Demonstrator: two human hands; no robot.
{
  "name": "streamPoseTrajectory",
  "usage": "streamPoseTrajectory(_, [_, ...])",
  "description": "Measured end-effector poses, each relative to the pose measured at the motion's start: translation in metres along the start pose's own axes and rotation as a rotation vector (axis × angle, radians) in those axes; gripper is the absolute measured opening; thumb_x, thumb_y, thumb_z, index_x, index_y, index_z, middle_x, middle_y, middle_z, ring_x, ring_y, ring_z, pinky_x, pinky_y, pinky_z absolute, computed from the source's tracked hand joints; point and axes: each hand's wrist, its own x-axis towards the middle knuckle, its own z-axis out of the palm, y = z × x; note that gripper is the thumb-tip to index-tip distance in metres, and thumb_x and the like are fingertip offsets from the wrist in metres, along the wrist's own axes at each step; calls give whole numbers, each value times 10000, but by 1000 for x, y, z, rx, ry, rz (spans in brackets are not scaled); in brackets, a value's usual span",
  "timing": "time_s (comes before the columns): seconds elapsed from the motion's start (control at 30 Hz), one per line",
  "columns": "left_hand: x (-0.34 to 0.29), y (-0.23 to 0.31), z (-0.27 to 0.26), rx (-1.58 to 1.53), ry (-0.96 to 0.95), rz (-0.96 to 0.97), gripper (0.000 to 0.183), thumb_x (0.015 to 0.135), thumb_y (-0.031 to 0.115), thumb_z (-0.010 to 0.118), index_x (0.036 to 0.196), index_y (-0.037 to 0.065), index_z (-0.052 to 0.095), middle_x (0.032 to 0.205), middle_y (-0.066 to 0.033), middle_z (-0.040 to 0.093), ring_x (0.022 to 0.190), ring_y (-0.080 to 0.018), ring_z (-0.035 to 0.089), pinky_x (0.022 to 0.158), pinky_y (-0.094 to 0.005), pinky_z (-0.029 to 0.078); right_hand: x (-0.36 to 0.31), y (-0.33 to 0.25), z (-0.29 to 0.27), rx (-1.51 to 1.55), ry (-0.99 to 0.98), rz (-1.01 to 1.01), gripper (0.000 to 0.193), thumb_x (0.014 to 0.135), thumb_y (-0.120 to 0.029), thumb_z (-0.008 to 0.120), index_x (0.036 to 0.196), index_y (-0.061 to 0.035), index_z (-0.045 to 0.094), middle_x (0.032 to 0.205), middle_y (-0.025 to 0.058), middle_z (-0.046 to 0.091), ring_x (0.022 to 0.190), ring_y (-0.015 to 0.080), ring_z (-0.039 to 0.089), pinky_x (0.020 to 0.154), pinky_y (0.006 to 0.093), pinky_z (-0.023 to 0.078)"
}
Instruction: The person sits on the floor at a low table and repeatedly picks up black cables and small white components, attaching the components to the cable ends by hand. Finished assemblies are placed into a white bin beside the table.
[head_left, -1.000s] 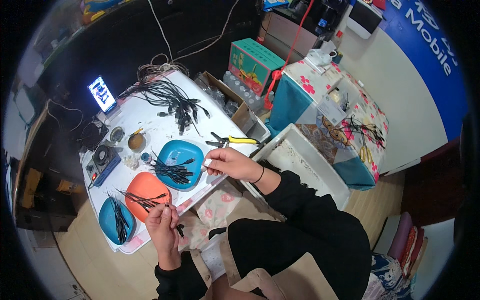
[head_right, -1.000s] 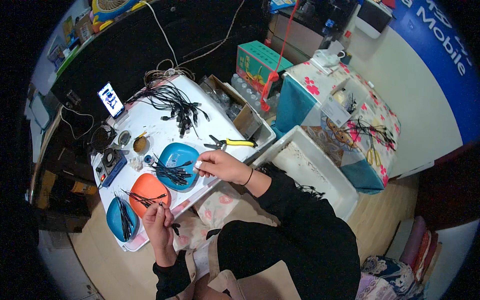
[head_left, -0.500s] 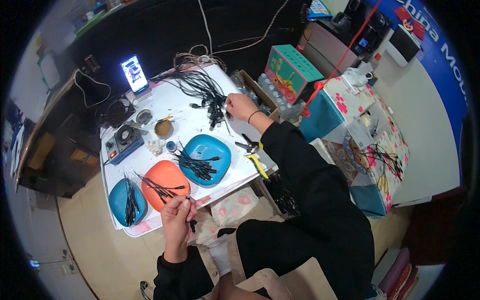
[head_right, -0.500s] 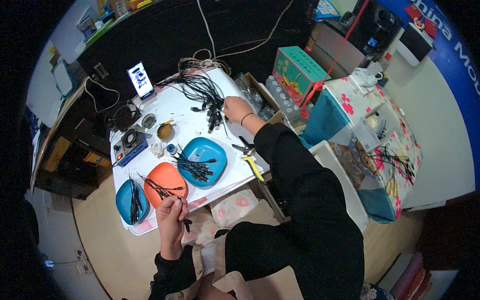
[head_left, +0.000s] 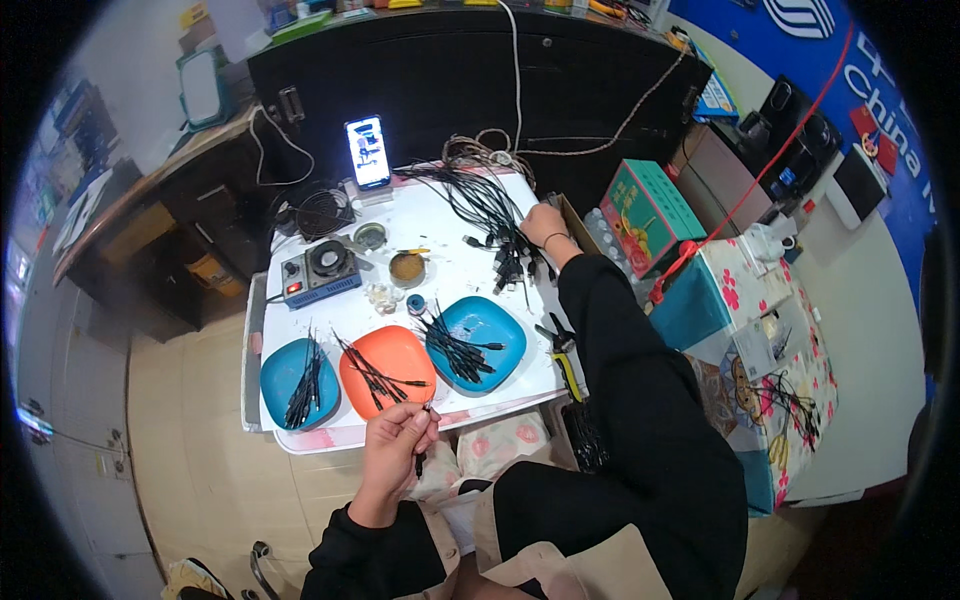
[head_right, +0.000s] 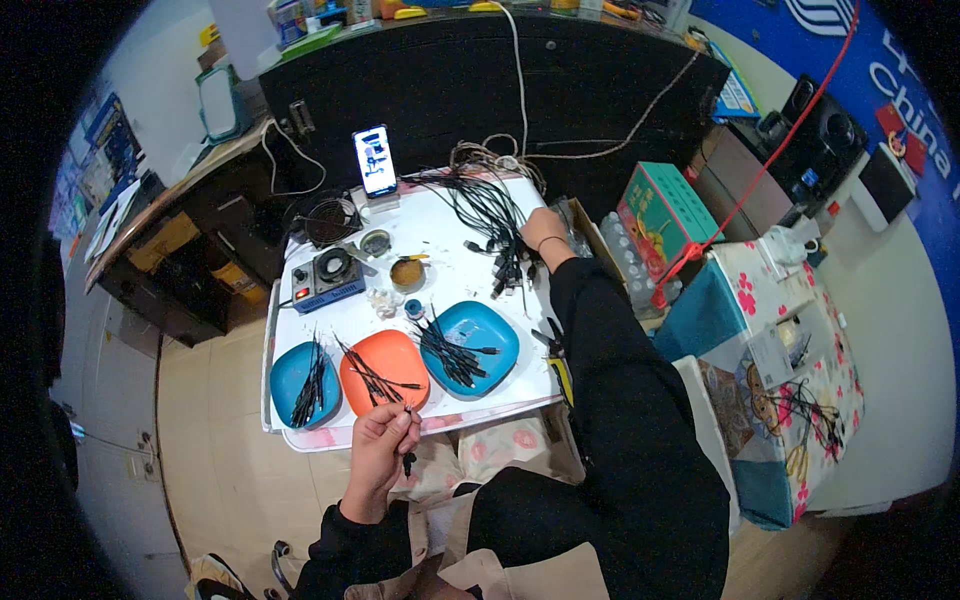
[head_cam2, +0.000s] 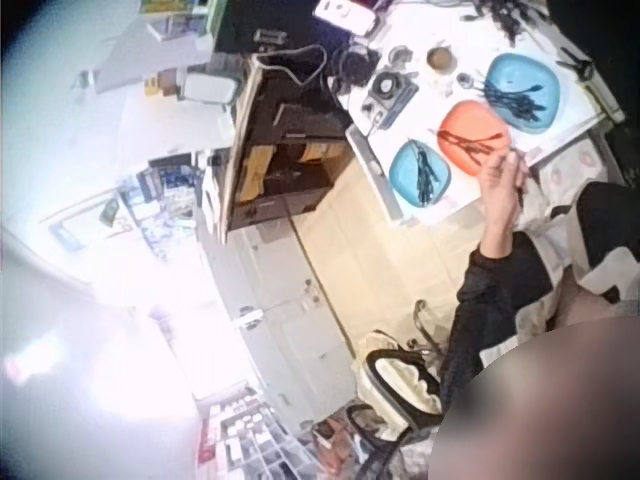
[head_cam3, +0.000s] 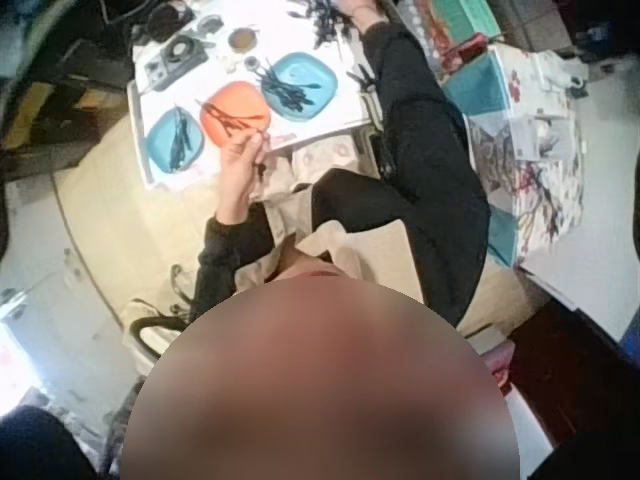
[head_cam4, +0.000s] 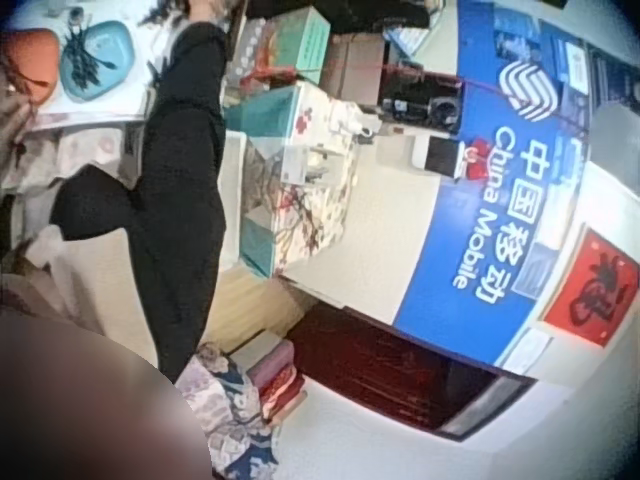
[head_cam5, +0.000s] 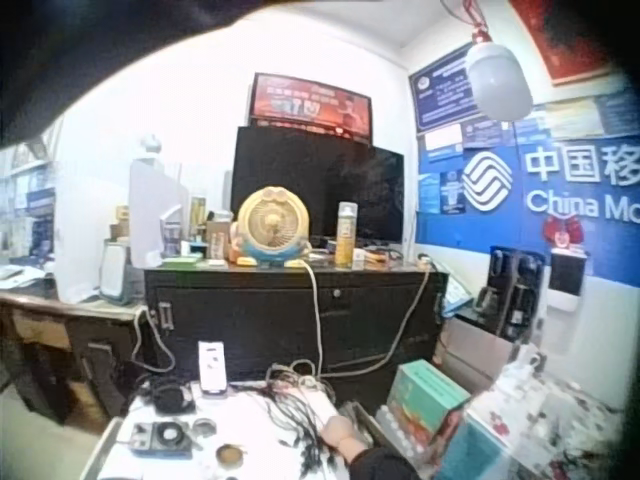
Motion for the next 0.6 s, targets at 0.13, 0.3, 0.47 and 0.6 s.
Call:
streamPoseTrajectory(0.13, [-6, 1, -2, 39, 50, 20, 130, 939, 71, 536, 917, -29, 616, 719, -43, 598, 578, -68, 461, 538, -188, 367, -22, -16, -43, 622, -125, 114, 170, 768, -154, 632, 716, 7, 620, 667, 103, 614, 534, 204, 570, 431, 339, 436])
streamPoseTrajectory(0.3, [-5, 9, 4, -43, 35, 21, 147, 963, 87, 500, 974, -16, 603, 901, -89, 643, 788, -131, 605, 660, -232, 482, -109, -42, -110, 1447, -442, 39, 122, 851, -93, 592, 744, -72, 536, 633, 0, 488, 479, 63, 436, 369, 190, 284])
streamPoseTrajectory(0.47, [22, 34, 33, -127, -136, 80, 167, 983, 64, 427, 987, -39, 559, 1302, -204, 505, 1098, -287, 585, 868, -394, 535, -271, -83, -84, 1127, -319, -379, 73, 848, -82, 617, 839, -58, 549, 757, -12, 528, 637, 55, 524, 533, 206, 439])
streamPoseTrajectory(0.6, [41, 56, 56, -129, -119, 237, 145, 970, 54, 460, 952, -50, 560, 1259, -211, 546, 930, -245, 659, 764, -303, 557, -374, -106, -37, 875, -150, -562, 100, 817, -52, 593, 842, -3, 510, 766, 99, 511, 656, 180, 548, 591, 294, 448])
